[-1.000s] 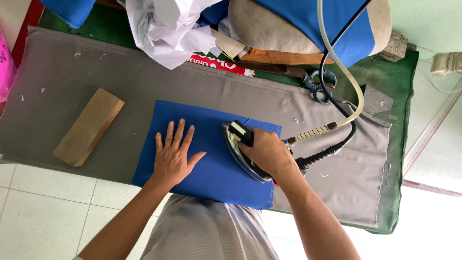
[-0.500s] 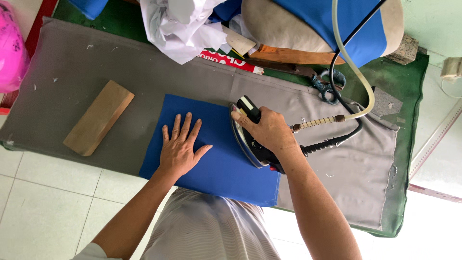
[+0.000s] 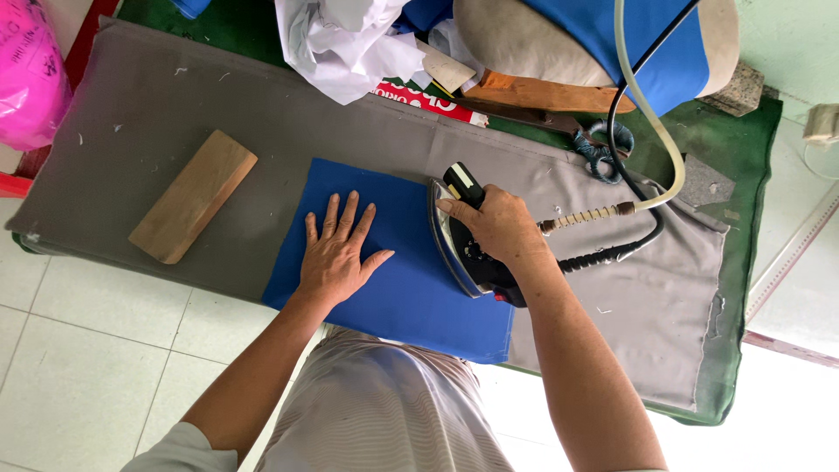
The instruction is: The person irons a blue piece of fabric on a table using a steam iron. They repeatedly smooth the fabric, fold it, and press it with the iron to remove wrinkles. The person also uses a wooden block to assist in pressing specific areas of the fabric.
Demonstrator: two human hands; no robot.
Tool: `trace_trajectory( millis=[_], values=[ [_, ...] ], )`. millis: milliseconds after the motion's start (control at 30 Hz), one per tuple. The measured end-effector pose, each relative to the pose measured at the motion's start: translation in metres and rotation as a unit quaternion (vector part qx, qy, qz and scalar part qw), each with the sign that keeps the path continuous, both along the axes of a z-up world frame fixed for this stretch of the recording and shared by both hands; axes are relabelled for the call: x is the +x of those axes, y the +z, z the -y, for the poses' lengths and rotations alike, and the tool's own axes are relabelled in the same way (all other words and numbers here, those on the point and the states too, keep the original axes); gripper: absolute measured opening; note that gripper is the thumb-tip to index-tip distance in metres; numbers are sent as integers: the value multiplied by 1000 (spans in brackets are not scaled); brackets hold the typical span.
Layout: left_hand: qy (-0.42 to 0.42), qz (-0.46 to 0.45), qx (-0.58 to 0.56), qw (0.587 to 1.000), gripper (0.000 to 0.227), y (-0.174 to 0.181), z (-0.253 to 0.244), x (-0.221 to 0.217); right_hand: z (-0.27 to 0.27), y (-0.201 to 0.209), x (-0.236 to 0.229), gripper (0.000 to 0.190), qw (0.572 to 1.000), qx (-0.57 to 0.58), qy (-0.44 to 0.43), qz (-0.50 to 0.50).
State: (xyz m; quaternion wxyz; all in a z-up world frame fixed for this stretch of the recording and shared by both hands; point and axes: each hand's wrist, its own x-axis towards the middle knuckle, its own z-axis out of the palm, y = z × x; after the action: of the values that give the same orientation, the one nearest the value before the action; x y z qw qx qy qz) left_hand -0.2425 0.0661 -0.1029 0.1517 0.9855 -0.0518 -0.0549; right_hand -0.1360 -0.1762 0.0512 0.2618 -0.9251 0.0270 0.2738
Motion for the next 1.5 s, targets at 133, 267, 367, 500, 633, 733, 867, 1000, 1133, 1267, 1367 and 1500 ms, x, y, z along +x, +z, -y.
trace_trajectory(
  millis=[133, 267, 367, 500, 633, 733, 867, 1000, 1133, 1267, 1367, 1500],
  values=[
    [2, -7, 4, 1000, 83, 0, 0, 0, 3, -5, 0, 79, 1000, 10, 3, -6],
    [4, -18, 0, 1000, 83, 2, -1, 1, 4, -8, -4, 79, 1000, 9, -7, -7],
    [7, -21, 0, 1000, 83, 3, 0, 1, 4, -10, -6, 74, 1000, 13, -9, -10],
    [12, -20, 2, 1000, 83, 1, 0, 1, 1, -5, -12, 75, 1000, 16, -8, -9],
    [6, -22, 2, 1000, 83, 3, 0, 1, 1, -6, -15, 76, 1000, 0, -5, -19],
    [12, -30, -1, 999, 84, 0, 0, 2, 0, -5, -18, 75, 1000, 3, -9, -26],
    [18, -43, 5, 999, 84, -3, 0, 2, 3, -11, -23, 72, 999, 39, -19, -24],
    [15, -39, 3, 999, 83, 0, 0, 2, 9, -22, -25, 74, 999, 40, -28, -25],
    [18, -30, -10, 999, 82, 2, 0, 2, 5, -13, -28, 76, 999, 46, -19, -18],
    [13, 111, -21, 994, 80, 11, 16, -1, 4, -12, -29, 77, 999, 28, -7, -22],
    [-107, 169, -149, 969, 45, 39, 53, -12, 4, -22, -31, 75, 999, 30, -15, -31],
    [-140, 161, -211, 954, 59, 40, 95, -21, 1, -11, -33, 80, 998, 39, -19, -39]
  ],
)
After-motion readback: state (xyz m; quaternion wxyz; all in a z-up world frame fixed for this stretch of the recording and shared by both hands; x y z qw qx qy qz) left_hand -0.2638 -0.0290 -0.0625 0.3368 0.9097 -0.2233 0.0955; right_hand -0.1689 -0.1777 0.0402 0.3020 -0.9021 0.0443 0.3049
